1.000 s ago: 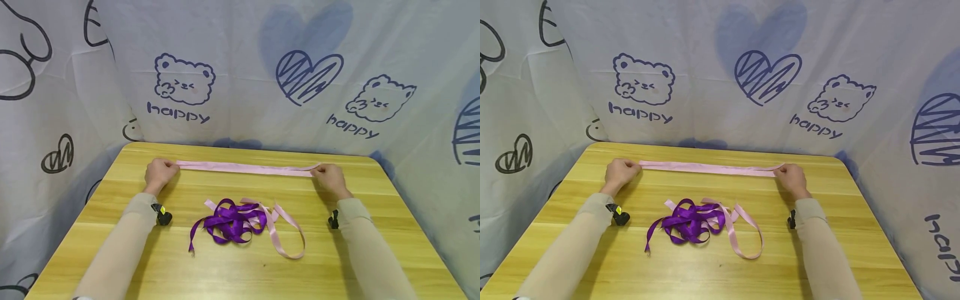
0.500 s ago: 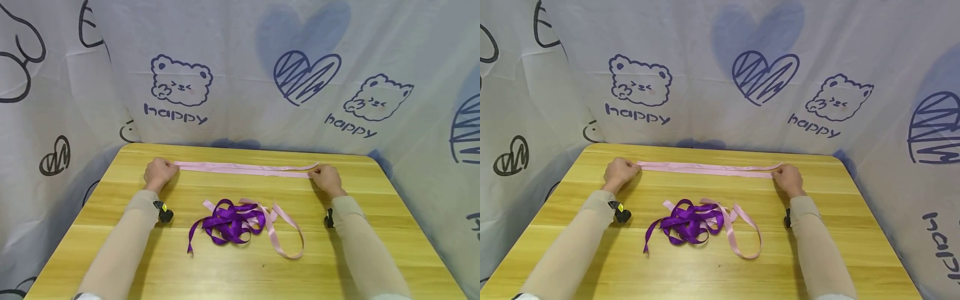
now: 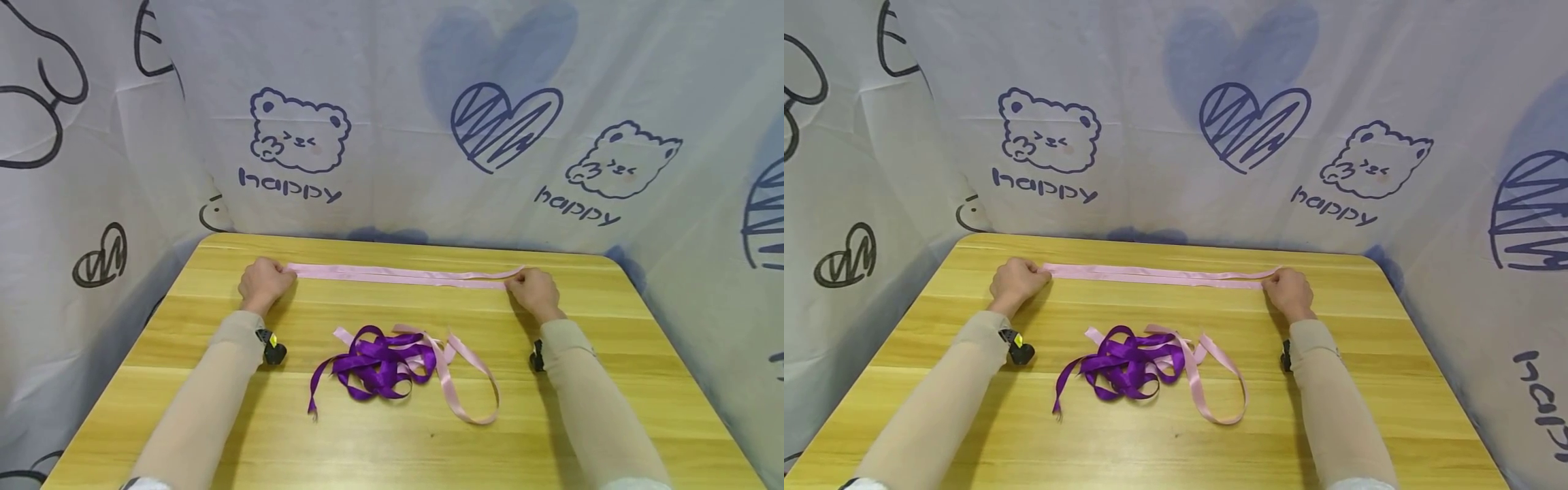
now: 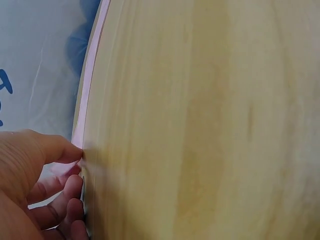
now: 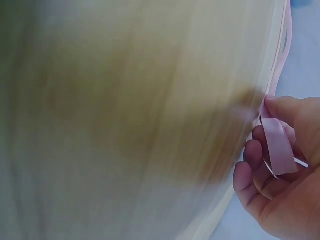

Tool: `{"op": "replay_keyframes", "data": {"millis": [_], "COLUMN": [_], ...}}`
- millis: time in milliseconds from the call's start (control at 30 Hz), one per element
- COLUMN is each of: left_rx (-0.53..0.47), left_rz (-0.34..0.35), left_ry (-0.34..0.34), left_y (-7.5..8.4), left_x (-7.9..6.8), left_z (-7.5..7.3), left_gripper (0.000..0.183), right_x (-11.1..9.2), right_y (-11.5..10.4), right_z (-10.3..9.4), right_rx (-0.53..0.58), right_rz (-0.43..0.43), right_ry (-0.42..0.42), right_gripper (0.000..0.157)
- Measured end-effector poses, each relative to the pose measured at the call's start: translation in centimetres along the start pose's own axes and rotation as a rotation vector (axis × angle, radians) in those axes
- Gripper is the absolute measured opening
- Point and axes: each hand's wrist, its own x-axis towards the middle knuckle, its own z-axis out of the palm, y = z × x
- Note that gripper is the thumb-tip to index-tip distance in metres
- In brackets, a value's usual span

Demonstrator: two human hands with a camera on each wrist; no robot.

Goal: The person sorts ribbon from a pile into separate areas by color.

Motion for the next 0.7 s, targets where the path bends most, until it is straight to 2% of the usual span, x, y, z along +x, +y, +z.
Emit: {"op": "replay_keyframes", "data": {"millis": [133,267,333,400,500,567,633,700], "left_rx": [0.0,-0.036,-0.052,-0.061,-0.054,-0.047,-0.036,-0.031], "left_rz": [0.015,0.025,0.034,0.057,0.139,0.22,0.315,0.408], "left_ry": [-0.02,-0.081,-0.078,-0.032,0.071,0.107,0.098,0.054], "left_y": [0.0,0.3,0.7,1.3,2.3,3.0,3.6,4.2], "left_x": [-0.2,-0.7,-0.9,-1.2,-1.9,-2.5,-3.1,-4.0], "left_z": [-0.2,-1.6,-2.6,-3.5,-4.2,-4.2,-3.8,-3.1], "left_gripper": [0.028,0.056,0.063,0.062,0.051,0.043,0.036,0.032], "right_x": [-0.1,-0.5,-0.8,-1.0,-1.5,-2.0,-2.6,-3.3], "right_y": [0.2,0.0,-0.1,-0.3,-0.8,-1.4,-2.1,-2.9], "right_z": [-0.2,-1.1,-1.8,-2.4,-2.9,-3.0,-2.9,-2.7], "right_rx": [0.012,0.006,0.003,0.003,0.021,0.039,0.07,0.114], "right_rz": [-0.01,-0.036,-0.043,-0.052,-0.098,-0.147,-0.198,-0.249], "right_ry": [0.047,0.091,0.111,0.123,0.163,0.191,0.213,0.218], "right_gripper": [0.025,0.03,0.034,0.038,0.038,0.036,0.033,0.031]}}
